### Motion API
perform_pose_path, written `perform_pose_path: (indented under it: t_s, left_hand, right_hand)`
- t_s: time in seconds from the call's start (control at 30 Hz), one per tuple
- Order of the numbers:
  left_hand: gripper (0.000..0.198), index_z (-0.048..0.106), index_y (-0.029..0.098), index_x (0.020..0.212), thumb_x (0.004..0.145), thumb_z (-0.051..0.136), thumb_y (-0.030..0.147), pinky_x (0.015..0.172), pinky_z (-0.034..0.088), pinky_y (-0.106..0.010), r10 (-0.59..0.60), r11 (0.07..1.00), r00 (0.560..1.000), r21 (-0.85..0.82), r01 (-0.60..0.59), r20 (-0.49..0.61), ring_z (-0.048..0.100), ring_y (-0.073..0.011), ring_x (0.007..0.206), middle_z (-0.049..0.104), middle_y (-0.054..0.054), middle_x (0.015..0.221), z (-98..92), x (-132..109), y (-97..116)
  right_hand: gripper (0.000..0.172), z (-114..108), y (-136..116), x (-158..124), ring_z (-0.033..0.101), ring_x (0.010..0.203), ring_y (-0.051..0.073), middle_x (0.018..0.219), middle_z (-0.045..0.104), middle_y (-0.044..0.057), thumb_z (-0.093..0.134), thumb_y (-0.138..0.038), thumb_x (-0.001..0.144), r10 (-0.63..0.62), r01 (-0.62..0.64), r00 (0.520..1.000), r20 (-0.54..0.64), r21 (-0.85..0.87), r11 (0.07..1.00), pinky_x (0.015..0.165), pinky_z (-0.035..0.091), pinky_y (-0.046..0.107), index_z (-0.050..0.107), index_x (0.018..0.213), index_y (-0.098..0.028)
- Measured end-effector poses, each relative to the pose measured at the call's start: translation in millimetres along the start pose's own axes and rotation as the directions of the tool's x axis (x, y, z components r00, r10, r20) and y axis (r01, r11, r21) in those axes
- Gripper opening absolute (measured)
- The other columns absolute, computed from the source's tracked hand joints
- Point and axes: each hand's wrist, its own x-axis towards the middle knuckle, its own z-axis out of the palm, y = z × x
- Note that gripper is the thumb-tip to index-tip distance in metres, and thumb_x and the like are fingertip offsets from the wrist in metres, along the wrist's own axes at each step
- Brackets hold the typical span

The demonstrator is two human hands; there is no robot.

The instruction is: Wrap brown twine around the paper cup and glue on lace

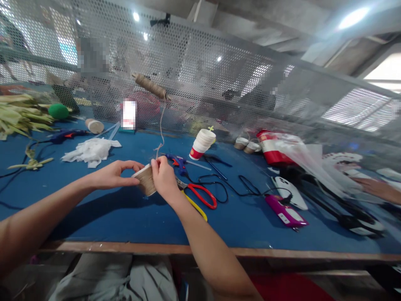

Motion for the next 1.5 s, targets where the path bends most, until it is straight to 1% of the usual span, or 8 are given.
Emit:
perform_pose_path:
  t_s: [0.1,0.17,0.27,0.4,0.7,1.03,1.37,1.5]
  left_hand:
    - [0.024,0.057,0.014,0.079,0.068,0.054,0.035,0.074,0.039,-0.025,-0.120,0.992,0.987,0.015,0.122,-0.107,0.053,-0.0157,0.077,0.061,-0.002,0.082,10.0,1.9,0.9]
    - [0.025,0.057,0.013,0.078,0.069,0.053,0.035,0.068,0.039,-0.024,-0.156,0.988,0.979,-0.009,0.157,-0.127,0.051,-0.0140,0.070,0.060,-0.001,0.075,16.4,2.8,0.0]
    - [0.023,0.056,0.012,0.075,0.069,0.052,0.033,0.062,0.038,-0.022,-0.164,0.984,0.978,-0.097,0.152,-0.130,0.049,-0.0121,0.066,0.057,0.000,0.069,23.5,3.6,-1.1]
    - [0.018,0.055,0.011,0.071,0.067,0.052,0.029,0.059,0.039,-0.021,-0.183,0.971,0.970,-0.185,0.153,-0.158,0.047,-0.0111,0.064,0.054,0.000,0.066,28.1,4.0,-0.2]
    - [0.020,0.052,0.012,0.067,0.069,0.049,0.032,0.059,0.039,-0.022,-0.200,0.960,0.946,-0.245,0.137,-0.256,0.047,-0.0100,0.060,0.054,0.000,0.063,32.5,5.2,-3.1]
    - [0.013,0.048,0.013,0.063,0.067,0.046,0.025,0.058,0.042,-0.023,-0.275,0.913,0.924,-0.373,0.164,-0.266,0.048,-0.0103,0.057,0.051,0.001,0.058,37.3,7.2,-8.3]
    - [0.013,0.045,0.014,0.061,0.065,0.046,0.026,0.056,0.038,-0.022,-0.329,0.860,0.909,-0.479,0.177,-0.257,0.044,-0.0087,0.053,0.045,0.004,0.053,38.4,6.4,-7.1]
    - [0.014,0.044,0.014,0.060,0.065,0.046,0.027,0.054,0.036,-0.021,-0.345,0.844,0.907,-0.502,0.187,-0.242,0.044,-0.0087,0.052,0.044,0.004,0.052,39.2,6.5,-6.8]
  right_hand:
    - [0.020,2.5,-4.6,-4.4,0.049,0.058,0.016,0.066,0.053,0.004,0.032,-0.036,0.083,-0.059,0.056,0.998,-0.019,-0.120,0.991,0.055,0.034,0.027,0.041,0.076,-0.020]
    - [0.021,4.0,-6.8,-6.2,0.051,0.060,0.017,0.068,0.054,0.005,0.030,-0.035,0.084,-0.094,0.087,0.995,-0.030,-0.185,0.979,0.055,0.034,0.028,0.042,0.078,-0.019]
    - [0.021,5.8,-8.0,-7.6,0.052,0.063,0.018,0.072,0.056,0.007,0.030,-0.034,0.084,-0.139,0.125,0.990,-0.033,-0.266,0.956,0.056,0.034,0.028,0.043,0.078,-0.018]
    - [0.022,7.7,-7.5,-8.4,0.053,0.064,0.019,0.075,0.056,0.008,0.029,-0.033,0.085,-0.174,0.154,0.984,-0.031,-0.332,0.931,0.056,0.034,0.028,0.044,0.079,-0.018]
    - [0.024,11.1,-8.7,-10.1,0.052,0.060,0.017,0.078,0.055,0.009,0.029,-0.033,0.086,-0.253,0.208,0.967,-0.041,-0.452,0.868,0.050,0.031,0.026,0.046,0.079,-0.017]
    - [0.027,14.0,-9.8,-12.0,0.050,0.057,0.015,0.077,0.053,0.009,0.028,-0.032,0.087,-0.329,0.263,0.944,-0.027,-0.541,0.799,0.048,0.030,0.025,0.048,0.078,-0.016]
    - [0.027,15.9,-9.6,-14.2,0.050,0.056,0.013,0.076,0.054,0.007,0.028,-0.030,0.088,-0.408,0.301,0.912,-0.036,-0.619,0.726,0.047,0.031,0.023,0.049,0.080,-0.015]
    - [0.026,17.1,-9.5,-15.3,0.051,0.056,0.013,0.076,0.054,0.007,0.029,-0.030,0.087,-0.412,0.302,0.910,-0.039,-0.618,0.726,0.046,0.032,0.023,0.049,0.079,-0.015]
